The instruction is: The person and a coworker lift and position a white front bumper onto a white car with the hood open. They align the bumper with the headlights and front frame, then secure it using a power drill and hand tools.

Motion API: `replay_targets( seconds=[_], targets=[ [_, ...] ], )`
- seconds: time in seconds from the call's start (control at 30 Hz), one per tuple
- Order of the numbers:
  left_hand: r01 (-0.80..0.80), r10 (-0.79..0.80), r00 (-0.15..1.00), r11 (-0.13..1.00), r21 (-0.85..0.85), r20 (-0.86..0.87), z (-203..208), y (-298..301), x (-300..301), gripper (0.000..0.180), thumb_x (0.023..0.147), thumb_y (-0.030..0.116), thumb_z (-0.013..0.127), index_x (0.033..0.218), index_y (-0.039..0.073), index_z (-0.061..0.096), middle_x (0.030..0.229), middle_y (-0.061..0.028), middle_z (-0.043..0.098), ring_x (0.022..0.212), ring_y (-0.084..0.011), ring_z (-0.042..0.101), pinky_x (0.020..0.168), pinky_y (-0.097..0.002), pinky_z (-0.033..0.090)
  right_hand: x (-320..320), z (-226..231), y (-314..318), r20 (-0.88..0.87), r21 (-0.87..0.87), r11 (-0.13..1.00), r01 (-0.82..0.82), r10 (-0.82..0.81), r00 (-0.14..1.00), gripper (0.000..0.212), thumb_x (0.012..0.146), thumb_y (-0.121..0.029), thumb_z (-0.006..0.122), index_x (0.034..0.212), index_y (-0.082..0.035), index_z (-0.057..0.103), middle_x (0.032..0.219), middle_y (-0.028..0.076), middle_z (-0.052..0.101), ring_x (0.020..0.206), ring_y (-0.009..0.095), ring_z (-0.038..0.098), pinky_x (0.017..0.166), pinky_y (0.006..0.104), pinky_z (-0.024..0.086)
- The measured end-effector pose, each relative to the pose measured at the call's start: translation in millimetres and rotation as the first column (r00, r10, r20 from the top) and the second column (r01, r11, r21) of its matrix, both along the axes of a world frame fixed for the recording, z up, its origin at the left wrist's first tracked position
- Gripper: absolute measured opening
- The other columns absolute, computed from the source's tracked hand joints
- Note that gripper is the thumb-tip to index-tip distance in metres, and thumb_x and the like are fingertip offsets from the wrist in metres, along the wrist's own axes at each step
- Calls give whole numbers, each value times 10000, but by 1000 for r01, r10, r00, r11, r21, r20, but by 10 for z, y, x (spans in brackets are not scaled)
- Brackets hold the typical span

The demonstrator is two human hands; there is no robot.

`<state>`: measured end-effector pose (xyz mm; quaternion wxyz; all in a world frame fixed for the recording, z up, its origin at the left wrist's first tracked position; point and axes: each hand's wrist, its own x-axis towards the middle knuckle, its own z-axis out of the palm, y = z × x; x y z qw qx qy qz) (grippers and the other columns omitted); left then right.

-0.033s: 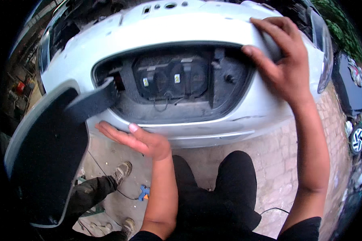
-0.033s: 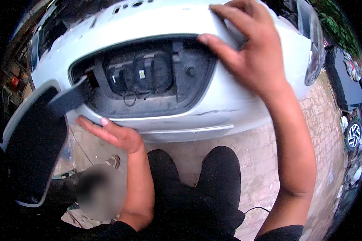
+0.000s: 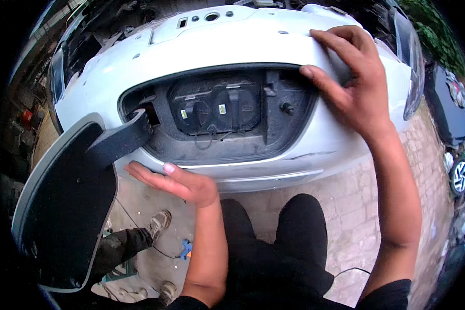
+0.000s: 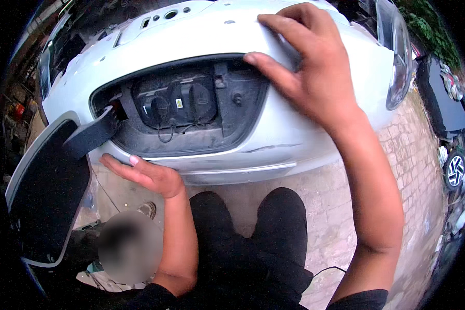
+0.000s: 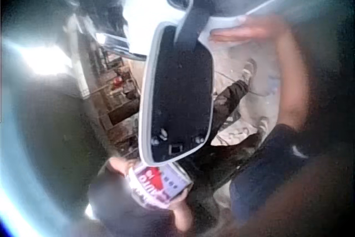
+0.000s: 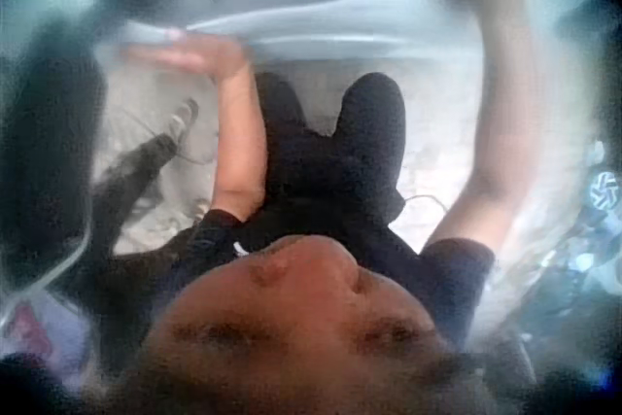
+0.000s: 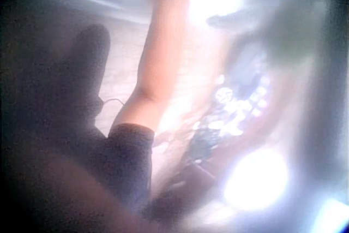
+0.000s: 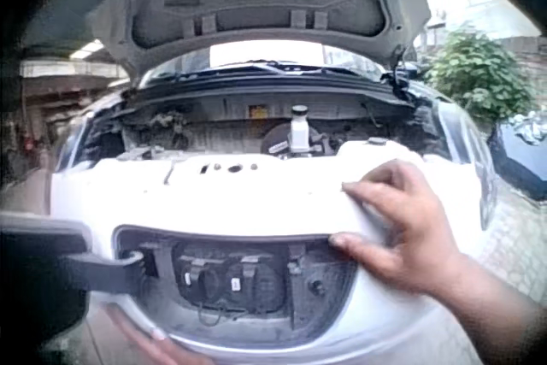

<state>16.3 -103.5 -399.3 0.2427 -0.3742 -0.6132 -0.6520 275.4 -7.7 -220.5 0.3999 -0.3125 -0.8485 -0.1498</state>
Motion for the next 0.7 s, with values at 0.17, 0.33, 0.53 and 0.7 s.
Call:
replay_targets(
  seconds=[0.17, 0.33, 0.53, 0.7],
  targets=[
    [-98, 95, 995, 992, -74, -39, 67, -16, -5, 641, 1101, 330, 331, 1578, -81, 209, 1648, -318, 137, 1540, -438, 157, 1255, -543, 103, -54, 66, -17, -54, 67, 998, 14, -10, 998, 438, 833, -263, 830, 1189, -43, 698, 1149, 149, 610, 1090, 315, 605, 941, 392, 508],
    [-107, 101, 993, 990, -88, -68, 67, -35, -2, 642, 1097, 336, 329, 1575, -76, 216, 1641, -323, 141, 1536, -455, 144, 1247, -560, 106, -4, 85, 67, -25, 144, 988, 57, -54, 998, 491, 717, -287, 868, 1125, -86, 682, 1103, 125, 613, 1056, 336, 591, 943, 437, 471],
    [-123, 121, 992, 991, -58, -37, 101, -6, -23, 627, 1089, 335, 358, 1575, -47, 253, 1639, -311, 167, 1531, -450, 165, 1233, -571, 116, -202, 294, 126, 182, 77, 986, 145, -157, 971, 581, 664, -248, 866, 1152, -88, 595, 1098, 137, 612, 1078, 346, 599, 903, 467, 507],
    [-115, 111, 991, 992, -46, -79, 135, 16, -12, 593, 1086, 316, 356, 1560, -38, 319, 1620, -316, 227, 1522, -453, 199, 1221, -574, 136, -125, 344, 137, 209, 22, 995, 101, -103, 972, 562, 664, -222, 854, 1120, -72, 563, 1108, 146, 581, 1093, 365, 581, 932, 456, 509]
  ],
)
